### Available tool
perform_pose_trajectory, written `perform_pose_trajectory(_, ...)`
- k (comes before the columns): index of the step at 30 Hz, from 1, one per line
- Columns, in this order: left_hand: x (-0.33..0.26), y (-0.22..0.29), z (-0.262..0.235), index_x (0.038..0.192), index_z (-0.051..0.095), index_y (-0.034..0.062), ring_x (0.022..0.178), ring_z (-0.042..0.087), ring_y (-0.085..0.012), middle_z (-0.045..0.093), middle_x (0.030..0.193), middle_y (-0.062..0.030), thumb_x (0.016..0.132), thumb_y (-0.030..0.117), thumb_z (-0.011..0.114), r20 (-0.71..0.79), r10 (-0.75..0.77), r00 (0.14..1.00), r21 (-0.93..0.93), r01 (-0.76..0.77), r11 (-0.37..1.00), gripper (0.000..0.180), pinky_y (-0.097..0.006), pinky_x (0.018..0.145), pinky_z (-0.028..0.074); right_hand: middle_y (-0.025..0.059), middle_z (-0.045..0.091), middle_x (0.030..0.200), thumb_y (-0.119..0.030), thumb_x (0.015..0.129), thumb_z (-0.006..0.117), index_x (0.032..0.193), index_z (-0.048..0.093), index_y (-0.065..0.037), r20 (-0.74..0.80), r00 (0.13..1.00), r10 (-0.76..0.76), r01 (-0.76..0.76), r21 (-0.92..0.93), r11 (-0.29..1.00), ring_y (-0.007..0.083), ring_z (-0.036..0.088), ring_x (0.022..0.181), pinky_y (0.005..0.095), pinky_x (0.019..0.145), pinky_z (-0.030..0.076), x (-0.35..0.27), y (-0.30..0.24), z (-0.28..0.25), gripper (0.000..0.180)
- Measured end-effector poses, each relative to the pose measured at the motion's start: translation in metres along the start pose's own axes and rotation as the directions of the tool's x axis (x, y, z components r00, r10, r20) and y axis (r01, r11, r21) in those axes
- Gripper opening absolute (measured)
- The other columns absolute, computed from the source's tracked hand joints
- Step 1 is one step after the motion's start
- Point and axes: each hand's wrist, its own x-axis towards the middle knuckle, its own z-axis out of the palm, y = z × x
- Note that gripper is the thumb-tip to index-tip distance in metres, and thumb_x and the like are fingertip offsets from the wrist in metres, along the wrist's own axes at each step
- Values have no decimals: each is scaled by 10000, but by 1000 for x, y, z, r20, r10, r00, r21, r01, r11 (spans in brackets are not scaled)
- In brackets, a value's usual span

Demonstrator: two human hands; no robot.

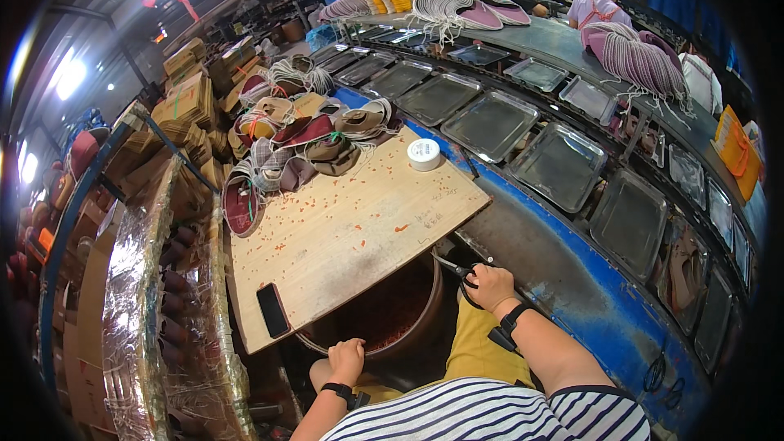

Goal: Trim excess material from the soles of shoes using shears.

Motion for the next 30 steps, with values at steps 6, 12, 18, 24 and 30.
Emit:
perform_pose_trajectory(6, -1, 0, 0, 895, 758, 148, 860, 660, -259, 728, 868, -74, 858, 191, 580, 1, 5, 1000, -9, -5, 1000, 187, -427, 811, 452, 101, 604, 623, -204, 764, 665, 749, 548, -109, -11, 1000, -6, 6, -1, 1000, 318, 608, 576, 436, 556, 482, 1, -2, -2, 152)
perform_pose_trajectory(12, -1, -1, 0, 899, 757, 147, 862, 659, -262, 727, 869, -77, 858, 188, 579, -1, 7, 1000, -24, -7, 1000, 187, -430, 817, 448, 99, 602, 621, -202, 763, 661, 740, 540, -110, -12, 1000, -4, 4, -6, 1000, 317, 604, 573, 435, 556, 480, 0, 0, 1, 154)
perform_pose_trajectory(18, -2, -2, 1, 901, 755, 145, 854, 658, -264, 726, 864, -77, 858, 185, 576, -13, 13, 1000, -26, -14, 1000, 189, -432, 815, 447, 101, 604, 628, -202, 763, 671, 756, 551, -109, -6, 1000, 2, -2, 0, 1000, 317, 606, 580, 433, 558, 480, -1, -1, 0, 152)
perform_pose_trajectory(24, -3, 0, 1, 894, 755, 144, 850, 656, -263, 726, 859, -75, 860, 184, 572, -15, 12, 1000, -31, -12, 999, 190, -432, 815, 446, 100, 605, 631, -214, 761, 695, 767, 557, -109, -7, 1000, 2, -2, -4, 1000, 315, 609, 585, 431, 559, 479, -3, 0, -1, 173)
perform_pose_trajectory(30, -4, -2, 3, 894, 756, 146, 854, 656, -262, 725, 860, -75, 860, 186, 572, -10, 4, 1000, -26, -4, 1000, 191, -431, 817, 444, 100, 606, 633, -209, 760, 697, 774, 556, -108, -6, 1000, -5, 5, 7, 1000, 316, 609, 586, 432, 560, 478, -4, 1, 1, 174)
